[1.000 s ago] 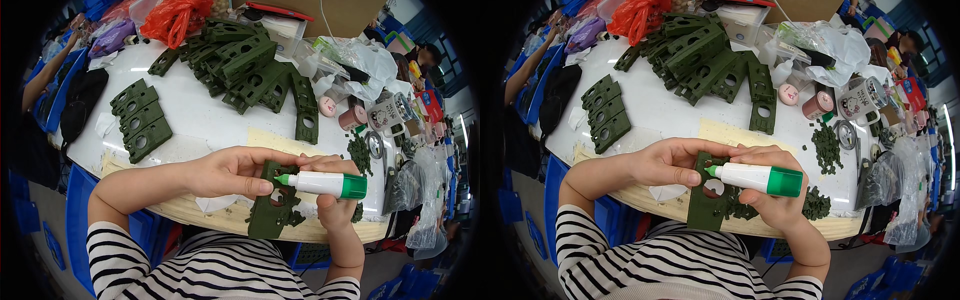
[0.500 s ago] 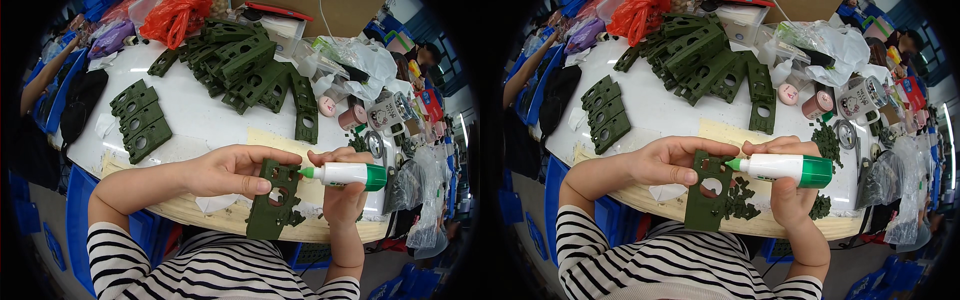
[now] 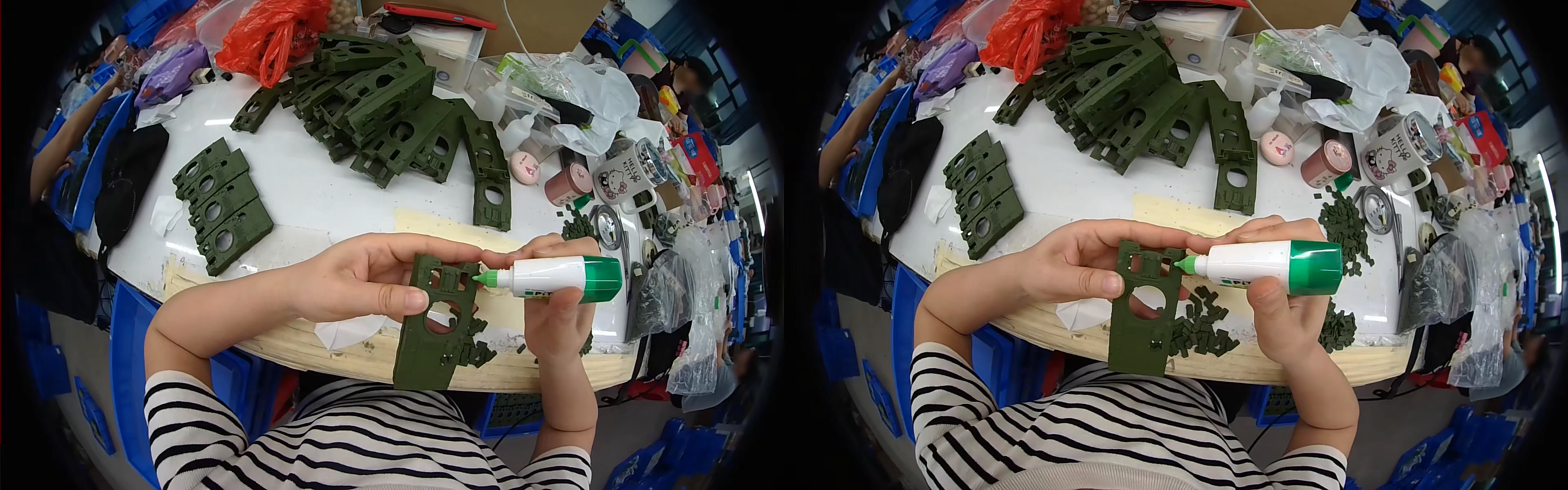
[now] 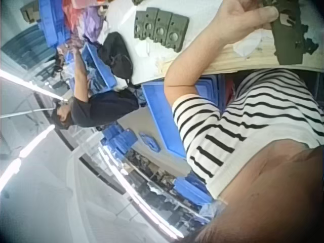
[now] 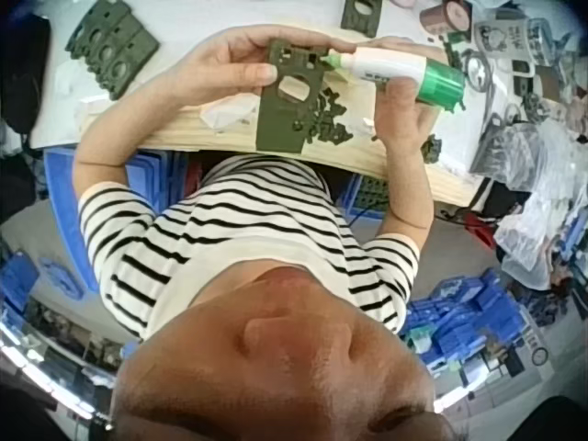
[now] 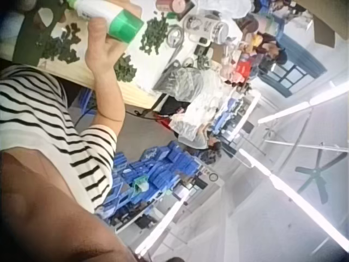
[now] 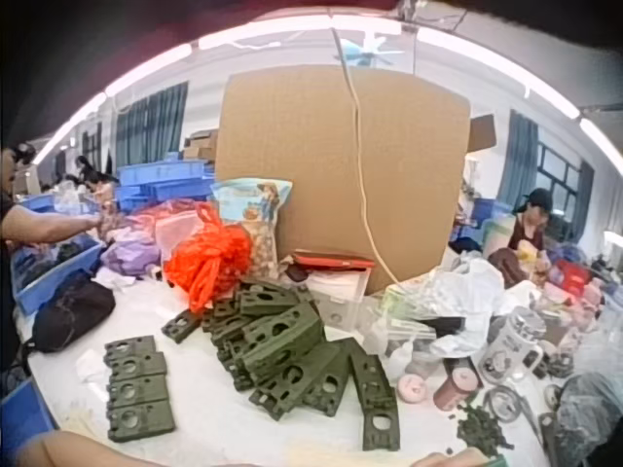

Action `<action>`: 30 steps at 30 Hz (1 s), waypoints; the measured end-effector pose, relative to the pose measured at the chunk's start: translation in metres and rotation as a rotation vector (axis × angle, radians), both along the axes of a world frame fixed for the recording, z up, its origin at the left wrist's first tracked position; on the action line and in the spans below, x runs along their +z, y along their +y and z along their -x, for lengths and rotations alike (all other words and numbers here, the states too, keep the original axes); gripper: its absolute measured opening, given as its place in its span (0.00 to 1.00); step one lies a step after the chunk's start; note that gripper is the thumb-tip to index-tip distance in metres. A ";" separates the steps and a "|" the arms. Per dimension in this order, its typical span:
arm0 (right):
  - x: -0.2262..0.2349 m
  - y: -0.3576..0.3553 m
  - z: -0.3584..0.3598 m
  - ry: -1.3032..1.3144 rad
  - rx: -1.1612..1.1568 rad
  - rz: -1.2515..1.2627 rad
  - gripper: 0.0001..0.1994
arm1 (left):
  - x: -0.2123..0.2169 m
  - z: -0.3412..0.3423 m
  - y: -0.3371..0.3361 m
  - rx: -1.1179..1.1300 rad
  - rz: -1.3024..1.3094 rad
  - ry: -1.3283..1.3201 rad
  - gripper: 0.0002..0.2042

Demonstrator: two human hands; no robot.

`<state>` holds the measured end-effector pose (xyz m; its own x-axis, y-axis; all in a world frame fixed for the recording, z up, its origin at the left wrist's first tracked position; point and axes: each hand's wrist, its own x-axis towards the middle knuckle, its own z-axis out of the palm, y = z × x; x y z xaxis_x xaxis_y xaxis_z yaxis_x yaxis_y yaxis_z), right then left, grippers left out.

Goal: Gluing small green plastic accessory parts onto toy tank bodies at a factory workbench.

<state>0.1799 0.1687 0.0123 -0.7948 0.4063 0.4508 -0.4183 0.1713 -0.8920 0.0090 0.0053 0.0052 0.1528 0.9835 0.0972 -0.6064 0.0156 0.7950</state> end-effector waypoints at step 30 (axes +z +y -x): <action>0.004 -0.003 0.000 -0.029 0.007 0.065 0.25 | 0.001 0.001 0.000 0.009 -0.015 0.009 0.25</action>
